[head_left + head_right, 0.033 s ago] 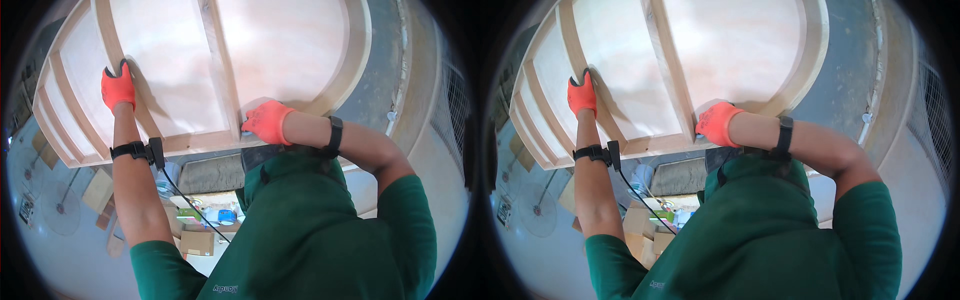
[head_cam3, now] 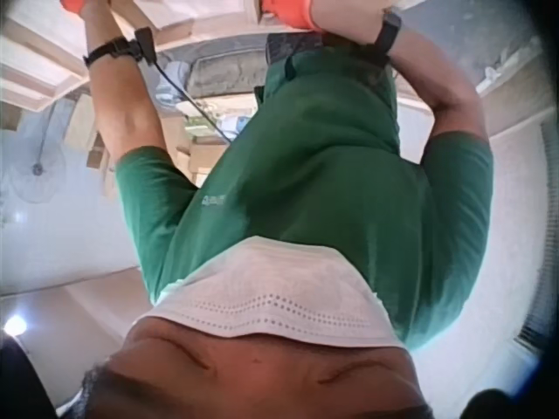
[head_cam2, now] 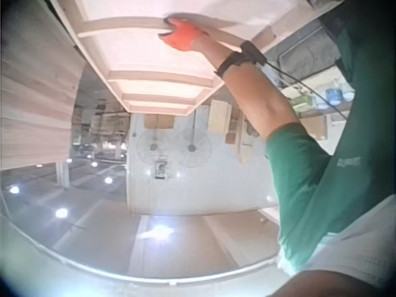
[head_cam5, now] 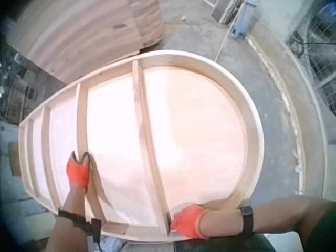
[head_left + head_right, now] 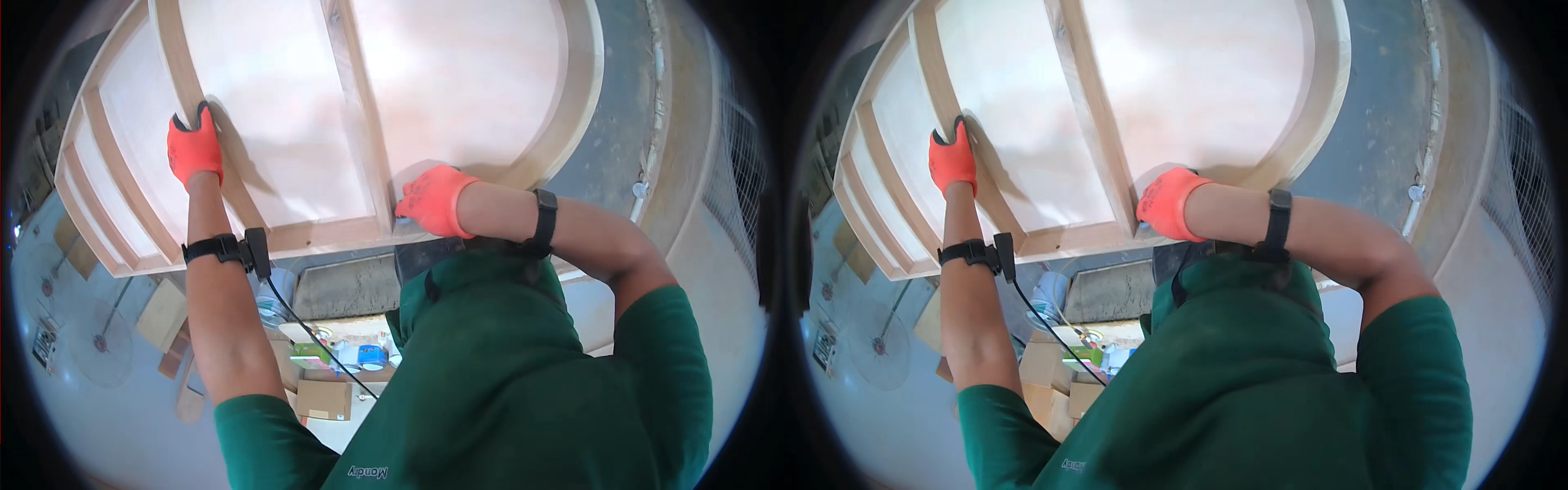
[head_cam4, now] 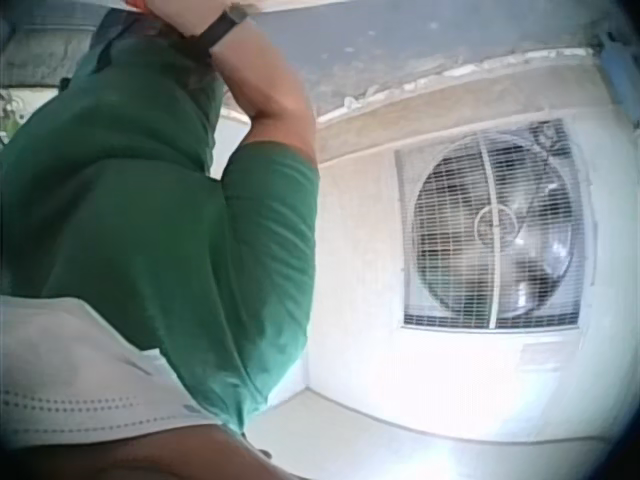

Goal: Sanding the surfaces and edges of a large wooden frame structure using sandpaper and a power sander.

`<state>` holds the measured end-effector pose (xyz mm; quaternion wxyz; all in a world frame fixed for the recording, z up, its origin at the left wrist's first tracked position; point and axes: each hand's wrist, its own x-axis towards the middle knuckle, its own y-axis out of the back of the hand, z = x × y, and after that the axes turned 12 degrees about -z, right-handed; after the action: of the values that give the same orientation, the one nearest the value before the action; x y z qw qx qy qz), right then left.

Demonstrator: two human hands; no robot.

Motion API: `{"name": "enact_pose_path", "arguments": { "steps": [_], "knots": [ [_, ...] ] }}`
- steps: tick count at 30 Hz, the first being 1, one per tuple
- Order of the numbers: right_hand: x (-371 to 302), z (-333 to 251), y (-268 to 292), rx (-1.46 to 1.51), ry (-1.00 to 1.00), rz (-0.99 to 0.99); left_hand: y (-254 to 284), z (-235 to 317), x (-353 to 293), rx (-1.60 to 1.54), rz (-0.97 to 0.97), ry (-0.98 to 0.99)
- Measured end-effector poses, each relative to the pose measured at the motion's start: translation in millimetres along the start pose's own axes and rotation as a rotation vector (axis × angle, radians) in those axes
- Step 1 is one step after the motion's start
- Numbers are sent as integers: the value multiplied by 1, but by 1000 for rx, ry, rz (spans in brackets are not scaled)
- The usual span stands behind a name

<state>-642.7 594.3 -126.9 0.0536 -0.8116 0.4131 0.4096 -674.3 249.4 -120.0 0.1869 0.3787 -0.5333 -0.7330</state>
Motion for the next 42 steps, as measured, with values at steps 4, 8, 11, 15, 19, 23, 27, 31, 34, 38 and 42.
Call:
{"name": "enact_pose_path", "arguments": {
  "steps": [4,8,11,15,19,23,27,31,34,38,42],
  "knots": [
    [-12,29,-12,-149,82,20,5,6,-1,-26,-16,23],
    [-15,11,-26,63,68,284,5,8,-4,-32,-23,1],
    [-8,4,-16,18,3,148,1,4,3,-16,32,-42],
    [-17,11,4,-129,-69,-234,4,2,1,-32,-2,-3],
    [-11,1,-12,-62,11,141,4,8,1,-17,10,-37],
    [-14,9,-24,-45,220,248,4,2,1,-31,9,-30],
    [-8,25,-28,-29,118,237,4,7,-3,-14,-14,-3],
    [-6,14,-31,-7,184,355,5,6,3,-17,-35,24],
    [-19,15,-26,115,294,296,4,4,0,-15,-6,15],
    [-8,12,-20,73,157,218,1,-4,3,20,6,-16],
    [-12,17,-20,108,160,269,5,5,3,-33,-6,-1]
  ]
}}
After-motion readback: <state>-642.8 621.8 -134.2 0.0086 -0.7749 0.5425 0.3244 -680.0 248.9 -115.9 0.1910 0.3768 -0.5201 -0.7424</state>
